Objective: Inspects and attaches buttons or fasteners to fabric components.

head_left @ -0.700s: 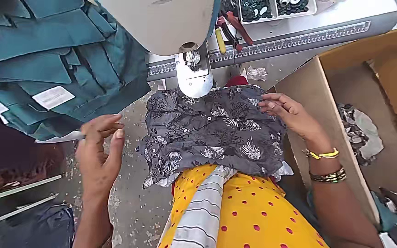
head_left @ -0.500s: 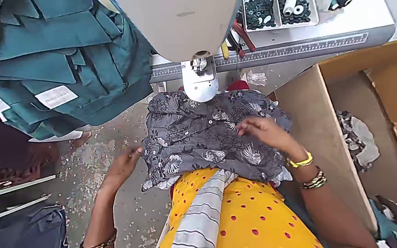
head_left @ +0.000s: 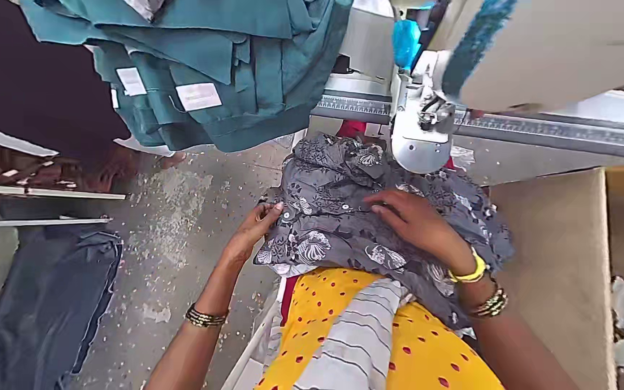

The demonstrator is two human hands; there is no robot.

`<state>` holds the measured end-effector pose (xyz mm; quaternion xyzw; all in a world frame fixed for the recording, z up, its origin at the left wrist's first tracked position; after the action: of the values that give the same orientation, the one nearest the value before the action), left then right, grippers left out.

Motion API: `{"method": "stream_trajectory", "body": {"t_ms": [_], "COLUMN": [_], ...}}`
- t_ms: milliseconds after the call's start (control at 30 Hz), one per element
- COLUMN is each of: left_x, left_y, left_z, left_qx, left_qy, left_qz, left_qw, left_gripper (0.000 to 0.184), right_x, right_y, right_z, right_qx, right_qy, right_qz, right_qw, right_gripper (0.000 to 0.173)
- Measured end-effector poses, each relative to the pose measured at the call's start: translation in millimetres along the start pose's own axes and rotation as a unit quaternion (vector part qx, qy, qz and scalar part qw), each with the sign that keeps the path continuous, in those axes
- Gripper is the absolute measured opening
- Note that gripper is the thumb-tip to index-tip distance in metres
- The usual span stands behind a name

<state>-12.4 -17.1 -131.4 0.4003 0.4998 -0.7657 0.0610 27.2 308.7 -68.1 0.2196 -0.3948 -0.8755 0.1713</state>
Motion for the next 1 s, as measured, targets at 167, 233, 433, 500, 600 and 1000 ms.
{"method": "stream_trajectory", "body": {"t_ms": [167,233,433,500,600,1000], "left_x": [-8.5,-18.5,-32.8,-32.1,-31.6,-53.4], "left_y": [-44.6,-66.6,-101.7,-104.6,-107.1,-149.7], "left_z": [10.7,11.5,4.8,2.4,0.8,-19.6], "left_qx": [-0.165,-0.242,-0.261,-0.253,-0.24,-0.225], "left_qy": [-0.059,-0.084,-0.069,-0.064,-0.069,-0.095], "left_qz": [-0.144,-0.179,-0.245,-0.26,-0.271,-0.319], "left_qw": [0.974,0.95,0.931,0.93,0.93,0.916], "left_gripper": [0.013,0.016,0.018,0.019,0.017,0.019], "right_x": [28.2,33.4,36.9,35.6,34.6,35.1], "right_y": [28.6,30.6,28.6,27.3,25.8,-4.0], "right_z": [-17.1,-17.4,-13.3,-12.3,-12.5,-8.7], "right_qx": [-0.034,-0.03,-0.042,-0.044,-0.05,-0.018], "right_qy": [0.013,0.018,0.004,0.004,0.003,0.018], "right_qz": [0.063,0.059,0.057,0.054,0.054,-0.019], "right_qw": [0.997,0.998,0.997,0.998,0.997,0.999], "right_gripper": [0.029,0.032,0.033,0.033,0.033,0.037]}}
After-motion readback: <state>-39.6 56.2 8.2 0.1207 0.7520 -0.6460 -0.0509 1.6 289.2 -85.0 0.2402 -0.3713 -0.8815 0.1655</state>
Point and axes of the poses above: each hand's wrist, its own x-axis towards the middle knuckle, its own z-axis out of the back of the hand, y = z × x, the point moved 6 cm from there along x, towards the middle knuckle, and after that the axes turned 15 degrees about y, right-handed, at the moved point
